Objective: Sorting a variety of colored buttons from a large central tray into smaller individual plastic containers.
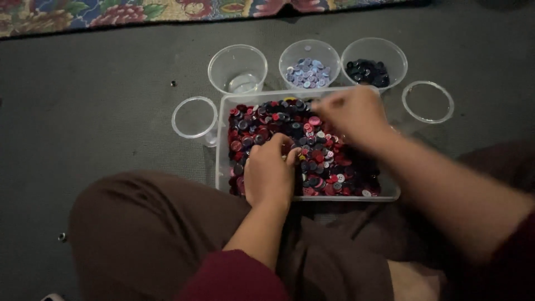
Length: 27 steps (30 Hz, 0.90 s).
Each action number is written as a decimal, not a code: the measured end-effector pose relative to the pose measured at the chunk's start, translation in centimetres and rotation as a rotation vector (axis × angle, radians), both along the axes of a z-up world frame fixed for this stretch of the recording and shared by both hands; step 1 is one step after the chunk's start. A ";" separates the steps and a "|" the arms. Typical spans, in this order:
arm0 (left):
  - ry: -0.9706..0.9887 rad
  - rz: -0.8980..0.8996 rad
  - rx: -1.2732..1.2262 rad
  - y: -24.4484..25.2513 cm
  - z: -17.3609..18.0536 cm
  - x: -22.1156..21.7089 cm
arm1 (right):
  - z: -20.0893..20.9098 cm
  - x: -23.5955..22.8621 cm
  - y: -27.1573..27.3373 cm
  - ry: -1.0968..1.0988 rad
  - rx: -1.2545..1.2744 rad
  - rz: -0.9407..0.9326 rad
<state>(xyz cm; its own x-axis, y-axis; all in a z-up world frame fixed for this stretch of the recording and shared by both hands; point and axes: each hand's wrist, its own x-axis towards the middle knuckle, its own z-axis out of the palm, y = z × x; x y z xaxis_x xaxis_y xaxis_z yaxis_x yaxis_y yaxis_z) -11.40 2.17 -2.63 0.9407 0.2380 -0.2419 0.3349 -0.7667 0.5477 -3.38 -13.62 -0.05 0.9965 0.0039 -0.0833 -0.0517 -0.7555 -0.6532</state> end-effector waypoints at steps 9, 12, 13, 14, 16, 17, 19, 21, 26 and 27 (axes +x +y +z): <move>0.006 -0.026 -0.023 -0.1 0.8 -0.2 | 1.0 0.3 -0.4 -0.159 0.127 -0.002; -0.072 0.004 -0.049 0.1 -0.5 0.3 | -4.0 -3.4 -2.5 -0.215 0.129 -0.023; -0.070 -0.005 -0.047 0.0 -0.7 0.3 | -5.1 -4.5 -2.9 -0.214 0.130 -0.033; -0.089 0.019 -0.050 -0.1 -1.0 0.4 | -6.2 -5.7 -3.4 -0.194 0.089 -0.060; -0.105 0.043 -0.048 -0.4 -1.0 0.3 | -6.7 -7.2 -3.6 -0.170 0.053 -0.088; -0.121 0.056 -0.095 -0.5 -0.7 0.3 | -6.2 -7.6 -3.3 -0.186 0.037 -0.082; -0.150 0.082 -0.137 -0.6 -0.2 0.6 | -5.9 -7.4 -2.8 -0.213 0.028 -0.063; -0.060 0.230 -0.208 -0.6 -0.5 0.8 | -7.0 -7.1 -2.8 -0.237 -0.027 -0.097; -0.110 0.456 -0.301 -1.2 -6.1 5.9 | -5.9 -7.7 -2.3 -0.238 -0.044 -0.045; -0.183 0.486 -0.312 -1.5 -7.2 7.2 | -5.9 -7.7 -2.3 -0.248 -0.048 -0.031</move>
